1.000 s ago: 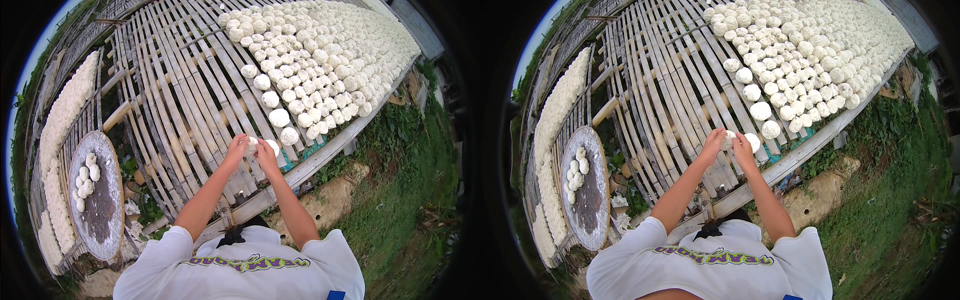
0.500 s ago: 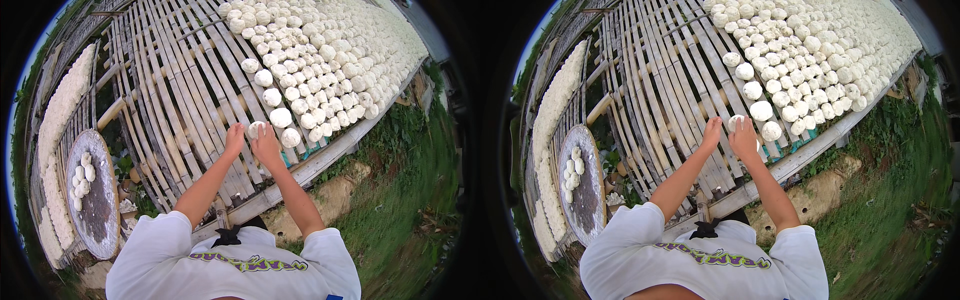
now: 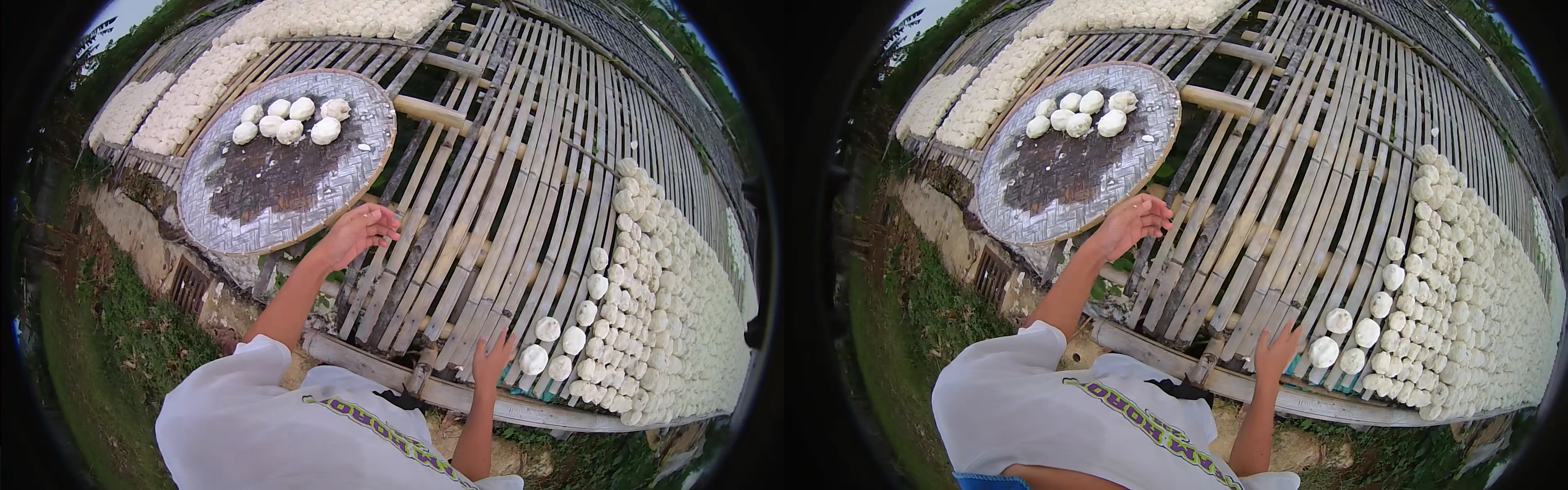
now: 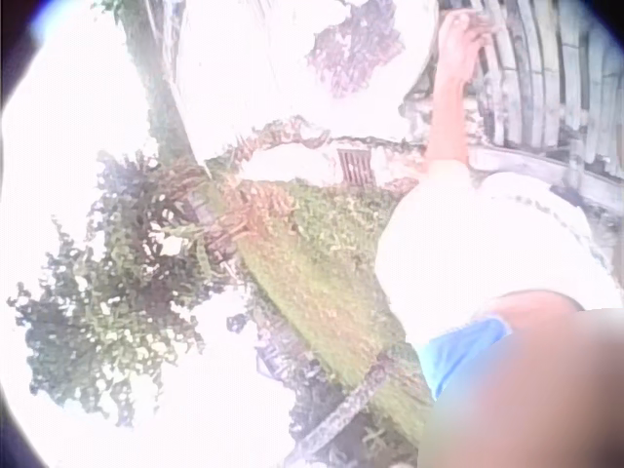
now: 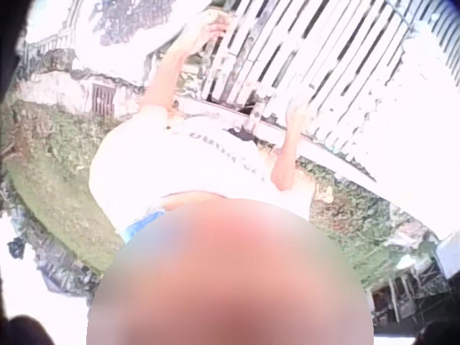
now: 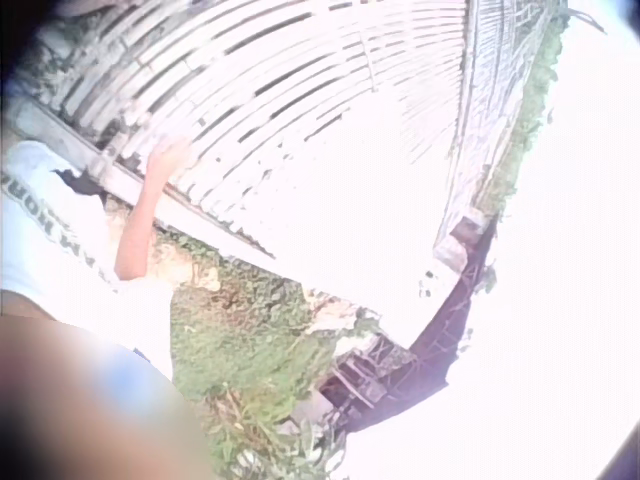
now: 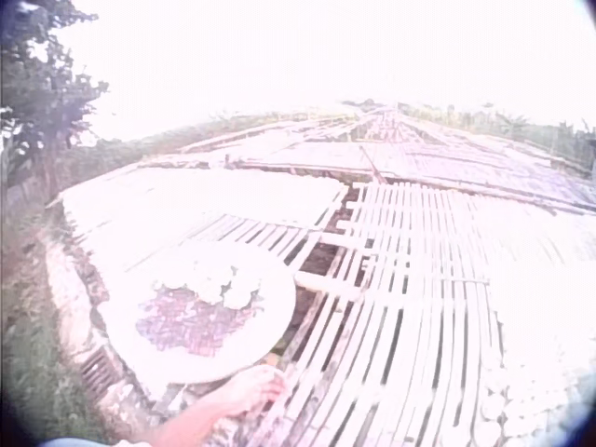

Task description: The person repeatedly picks small portions of white dough from a round tray, rolls them into smooth balls between both hands, and places the finished balls onto a bamboo drying rack. The process continues with many dough balls accumulating on the rack.

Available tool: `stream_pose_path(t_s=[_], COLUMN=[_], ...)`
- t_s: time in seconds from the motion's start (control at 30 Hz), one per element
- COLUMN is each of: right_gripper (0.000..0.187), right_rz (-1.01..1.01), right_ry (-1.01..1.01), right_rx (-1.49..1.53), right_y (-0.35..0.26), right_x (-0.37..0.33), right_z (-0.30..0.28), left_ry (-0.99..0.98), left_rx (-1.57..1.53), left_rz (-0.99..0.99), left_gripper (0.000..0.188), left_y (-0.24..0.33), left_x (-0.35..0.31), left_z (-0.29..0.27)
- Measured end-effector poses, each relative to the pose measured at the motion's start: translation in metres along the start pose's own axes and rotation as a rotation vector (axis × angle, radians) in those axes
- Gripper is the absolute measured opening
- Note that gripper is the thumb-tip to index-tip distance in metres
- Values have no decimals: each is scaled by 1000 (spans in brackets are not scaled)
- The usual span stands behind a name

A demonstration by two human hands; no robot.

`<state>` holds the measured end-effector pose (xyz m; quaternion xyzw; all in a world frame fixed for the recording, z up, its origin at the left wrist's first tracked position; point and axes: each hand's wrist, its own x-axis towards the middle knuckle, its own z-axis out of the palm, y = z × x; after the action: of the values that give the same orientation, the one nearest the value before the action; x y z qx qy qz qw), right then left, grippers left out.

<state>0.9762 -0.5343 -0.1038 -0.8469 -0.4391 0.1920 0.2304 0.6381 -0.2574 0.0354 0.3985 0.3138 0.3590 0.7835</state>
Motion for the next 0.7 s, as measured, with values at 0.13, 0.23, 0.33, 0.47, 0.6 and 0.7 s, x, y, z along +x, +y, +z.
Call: stream_pose_path(t_s=[0.13,0.23,0.33,0.47,0.6,0.7], right_gripper=[69,67,64,62,59,54], right_rz=[153,236,309,429,534,467], right_ry=[-109,-150,-154,-85,113,183], right_rx=[141,209,244,283,468,486], right_y=[-49,-72,-87,-100,-112,-129], right_x=[-57,-92,-114,-138,-149,-143], right_z=[32,55,77,97,97,84], left_ry=[525,818,821,956,951,905], left_rx=[823,1526,1517,1397,1256,969], left_rz=[417,505,172,212,372,522], left_gripper=[30,82,118,114,95,81], left_y=[81,107,104,81,68,71], left_x=[79,134,168,184,189,187], left_z=[-105,-165,-195,-210,-228,-241])
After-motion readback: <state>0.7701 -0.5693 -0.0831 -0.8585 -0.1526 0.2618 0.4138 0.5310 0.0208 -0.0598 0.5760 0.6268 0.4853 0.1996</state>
